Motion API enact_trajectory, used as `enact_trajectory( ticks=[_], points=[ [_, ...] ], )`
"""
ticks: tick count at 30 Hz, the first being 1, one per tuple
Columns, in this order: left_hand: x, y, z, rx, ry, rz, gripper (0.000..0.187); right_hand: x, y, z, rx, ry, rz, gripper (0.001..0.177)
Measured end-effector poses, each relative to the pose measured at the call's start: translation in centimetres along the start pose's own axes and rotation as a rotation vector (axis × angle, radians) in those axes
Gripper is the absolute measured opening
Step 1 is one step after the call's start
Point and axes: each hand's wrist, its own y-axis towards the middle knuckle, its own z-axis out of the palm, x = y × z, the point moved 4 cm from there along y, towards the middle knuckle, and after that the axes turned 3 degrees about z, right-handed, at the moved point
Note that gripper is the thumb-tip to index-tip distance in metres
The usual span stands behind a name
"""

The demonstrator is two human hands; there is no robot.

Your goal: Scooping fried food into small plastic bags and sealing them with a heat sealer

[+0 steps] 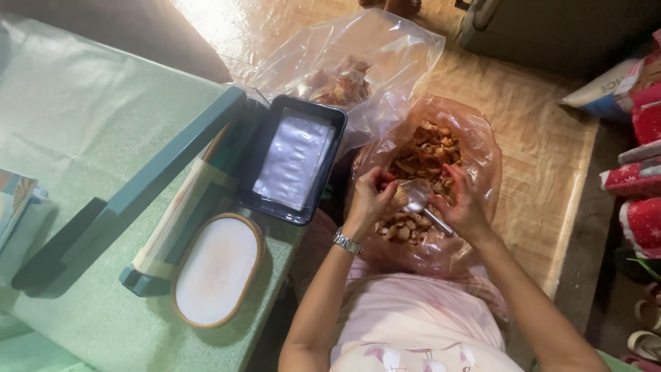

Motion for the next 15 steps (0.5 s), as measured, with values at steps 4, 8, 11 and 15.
enact_trajectory(
  ticks=[4,8,11,15],
  points=[
    [-1.5,0.0,0.1,0.004,-0.01,-0.028,0.013,8.6,1.8,-2.6,0.076,-0.204,-0.337,0.037],
    [-3.6,-0.2,-0.1,-0.03,-0.141,-0.073,0.036,10.7,2.6,-3.1,0.244,-0.159,-0.438,0.014],
    [-6.7,-1.8,-0.2,0.382,-0.484,-0.045,0.086,10.1,4.5,-3.1,0.301,-0.037,-0.374,0.014],
    [-5.9,-4.2,1.4,0.583,-0.72,-0.223,0.099,17.7,5.7,-4.9,0.285,0.031,-0.451,0.017]
  ],
)
